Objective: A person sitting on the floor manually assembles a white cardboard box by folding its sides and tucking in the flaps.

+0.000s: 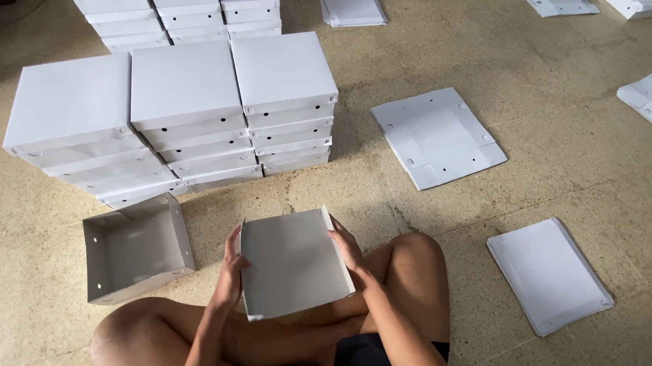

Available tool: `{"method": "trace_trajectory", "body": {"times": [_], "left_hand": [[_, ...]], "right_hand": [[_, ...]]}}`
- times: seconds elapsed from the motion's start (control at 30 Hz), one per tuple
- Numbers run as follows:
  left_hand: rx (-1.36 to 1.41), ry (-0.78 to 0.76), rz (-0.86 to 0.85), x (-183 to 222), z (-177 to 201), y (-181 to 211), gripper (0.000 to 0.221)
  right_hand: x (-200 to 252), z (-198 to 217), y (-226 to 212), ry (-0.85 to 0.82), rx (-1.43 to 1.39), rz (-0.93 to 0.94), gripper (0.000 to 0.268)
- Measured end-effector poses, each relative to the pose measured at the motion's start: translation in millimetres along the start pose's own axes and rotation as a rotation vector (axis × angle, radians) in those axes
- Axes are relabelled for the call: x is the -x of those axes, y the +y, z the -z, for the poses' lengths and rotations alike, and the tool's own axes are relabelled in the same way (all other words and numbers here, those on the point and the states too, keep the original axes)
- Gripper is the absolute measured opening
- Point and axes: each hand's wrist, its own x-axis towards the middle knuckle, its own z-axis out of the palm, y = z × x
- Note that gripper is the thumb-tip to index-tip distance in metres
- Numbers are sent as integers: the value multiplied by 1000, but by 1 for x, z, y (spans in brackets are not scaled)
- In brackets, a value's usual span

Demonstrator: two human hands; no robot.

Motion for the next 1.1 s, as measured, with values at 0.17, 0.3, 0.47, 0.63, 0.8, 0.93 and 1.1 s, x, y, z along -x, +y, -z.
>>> {"method": "trace_trajectory", "body": {"times": [0.17,0.3,0.47,0.63,0.8,0.93,1.1], "left_hand": [[50,114,-35,-7,19,-17,66],[0,185,-93,-18,22,-15,48],[-114,225,-126,2,1,13,44],[-251,275,-182,19,-16,33,38],[-264,331,-188,30,-26,42,24],[-59,252,-83,24,-25,37,31],[-153,343,-95,22,-22,40,32]], "right_hand": [[-35,40,76,-42,-132,-176,83],[-32,31,71,-47,-136,-142,94],[-27,20,48,-18,-167,-142,81],[-15,-4,7,-15,-19,-127,87],[-10,6,9,191,204,-144,43],[-4,-11,-13,319,232,-178,28],[-3,-18,-16,324,325,-146,18]]}}
